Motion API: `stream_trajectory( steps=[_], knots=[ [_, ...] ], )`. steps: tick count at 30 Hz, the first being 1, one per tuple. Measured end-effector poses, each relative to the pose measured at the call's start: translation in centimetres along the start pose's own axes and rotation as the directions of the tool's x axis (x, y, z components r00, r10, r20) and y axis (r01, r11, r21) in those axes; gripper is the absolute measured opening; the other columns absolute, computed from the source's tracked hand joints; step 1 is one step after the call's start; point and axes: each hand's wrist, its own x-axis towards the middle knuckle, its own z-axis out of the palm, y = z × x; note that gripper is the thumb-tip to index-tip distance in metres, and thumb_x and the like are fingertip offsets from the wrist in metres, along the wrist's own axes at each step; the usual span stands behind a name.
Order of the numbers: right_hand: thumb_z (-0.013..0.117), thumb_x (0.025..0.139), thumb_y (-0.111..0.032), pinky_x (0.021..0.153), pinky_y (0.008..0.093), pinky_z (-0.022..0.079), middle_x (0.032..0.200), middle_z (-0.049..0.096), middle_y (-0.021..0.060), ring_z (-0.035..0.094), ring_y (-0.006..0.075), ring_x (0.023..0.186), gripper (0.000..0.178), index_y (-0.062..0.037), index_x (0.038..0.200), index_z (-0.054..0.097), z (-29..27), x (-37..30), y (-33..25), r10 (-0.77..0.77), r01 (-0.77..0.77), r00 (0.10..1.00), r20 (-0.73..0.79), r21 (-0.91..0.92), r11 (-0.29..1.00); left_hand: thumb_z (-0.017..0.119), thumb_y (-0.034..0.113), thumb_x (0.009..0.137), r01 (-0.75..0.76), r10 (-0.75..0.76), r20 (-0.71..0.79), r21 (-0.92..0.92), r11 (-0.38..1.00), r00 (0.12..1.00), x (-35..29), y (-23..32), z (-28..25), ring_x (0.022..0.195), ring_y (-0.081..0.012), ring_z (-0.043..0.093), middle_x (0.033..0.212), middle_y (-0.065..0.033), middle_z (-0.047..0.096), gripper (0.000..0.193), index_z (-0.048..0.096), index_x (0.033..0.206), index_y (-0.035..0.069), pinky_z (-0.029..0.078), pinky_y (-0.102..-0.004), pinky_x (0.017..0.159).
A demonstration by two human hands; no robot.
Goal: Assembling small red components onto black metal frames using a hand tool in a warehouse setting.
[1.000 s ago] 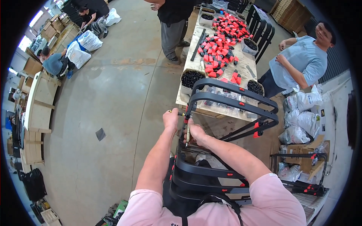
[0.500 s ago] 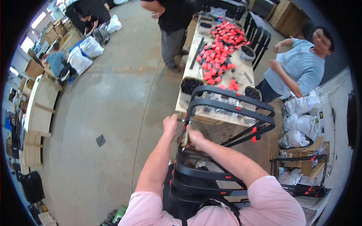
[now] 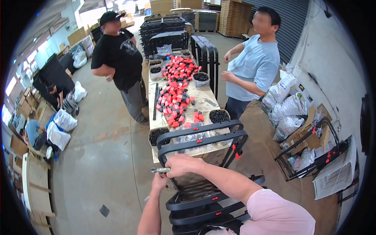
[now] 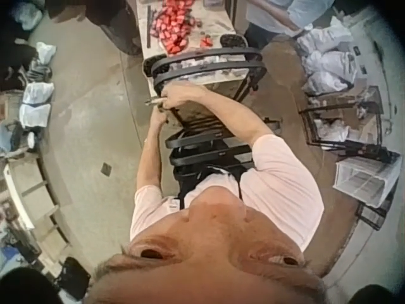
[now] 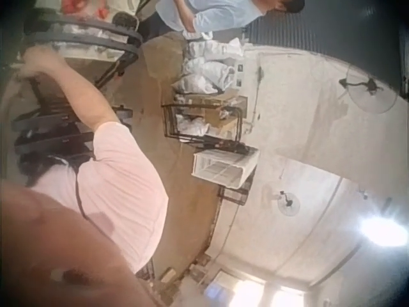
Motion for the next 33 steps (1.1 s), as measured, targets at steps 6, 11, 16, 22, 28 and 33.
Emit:
stream_trajectory(
  steps=[6, 11, 16, 22, 28, 33],
  knots=[
    [0.068, 0.078, -0.028, 0.079, 0.0477, 0.053, 0.085, 0.068, 0.016, 0.067, 0.0365, 0.093, 0.029, 0.0002, 0.083, 0.07, -2.9, -0.5, 9.0, -0.345, 0.22, 0.652, -0.675, -0.267, 0.938, 0.078, 0.041, 0.082, 0.113, -0.094, -0.075, 0.307, 0.945, 0.993, -2.3, 9.0, 2.8, 0.096, -0.0406, 0.071, 0.1, -0.0228, 0.073, 0.052, 0.059, 0.107, -0.001, 0.055, -0.0487, 0.086],
    [0.068, 0.078, -0.032, 0.079, 0.0506, 0.054, 0.086, 0.069, 0.0163, 0.068, 0.0394, 0.089, 0.032, -0.0013, 0.084, 0.069, -1.2, 1.3, 10.8, -0.096, 0.152, 0.626, -0.774, 0.0, 0.988, 0.075, 0.049, 0.083, 0.093, -0.037, -0.144, 0.401, 0.912, 0.989, -1.4, 7.7, 2.6, 0.099, -0.0433, 0.071, 0.1, -0.0247, 0.074, 0.056, 0.062, 0.109, 0.001, 0.055, -0.0513, 0.088],
    [0.069, 0.077, -0.038, 0.074, 0.0531, 0.055, 0.078, 0.071, 0.0189, 0.07, 0.0421, 0.08, 0.032, -0.0093, 0.09, 0.072, -1.7, 0.7, 10.2, 0.019, -0.011, 0.701, -0.713, 0.016, 1.0, 0.071, 0.045, 0.082, 0.136, -0.111, -0.082, 0.487, 0.863, 0.991, -1.2, 9.5, 2.0, 0.1, -0.0406, 0.072, 0.1, -0.0213, 0.075, 0.045, 0.072, 0.099, 0.003, 0.056, -0.0493, 0.089],
    [0.067, 0.084, -0.044, 0.077, 0.0545, 0.054, 0.081, 0.071, 0.0199, 0.07, 0.0436, 0.085, 0.038, -0.0086, 0.095, 0.07, -2.1, 0.1, 9.8, 0.077, -0.036, 0.756, -0.65, 0.076, 0.996, 0.072, 0.043, 0.078, 0.239, -0.372, 0.13, 0.567, 0.789, 0.919, -0.8, 11.0, -0.6, 0.071, -0.0246, 0.071, 0.075, -0.0106, 0.073, 0.038, 0.074, 0.078, 0.005, 0.055, -0.0384, 0.068],
    [0.067, 0.085, -0.046, 0.077, 0.0547, 0.054, 0.082, 0.072, 0.0201, 0.07, 0.0435, 0.086, 0.038, -0.0095, 0.096, 0.07, -1.3, 0.3, 9.6, 0.044, -0.018, 0.768, -0.639, 0.048, 0.999, 0.07, 0.048, 0.078, 0.303, -0.486, 0.352, 0.461, 0.834, 0.8, -1.4, 13.8, -5.0, 0.057, -0.0147, 0.059, 0.063, -0.003, 0.064, 0.041, 0.07, 0.071, 0.008, 0.044, -0.0323, 0.053],
    [0.066, 0.083, -0.044, 0.082, 0.0538, 0.056, 0.087, 0.073, 0.0227, 0.071, 0.0425, 0.089, 0.037, -0.0104, 0.096, 0.071, -1.6, 0.3, 9.6, 0.093, -0.064, 0.782, -0.616, 0.069, 0.996, 0.065, 0.051, 0.081, 0.222, -0.452, 0.346, 0.537, 0.814, 0.822, -2.4, 16.3, -4.9, 0.063, -0.016, 0.059, 0.069, -0.0027, 0.065, 0.044, 0.07, 0.074, 0.008, 0.044, -0.0344, 0.056]
  ],
)
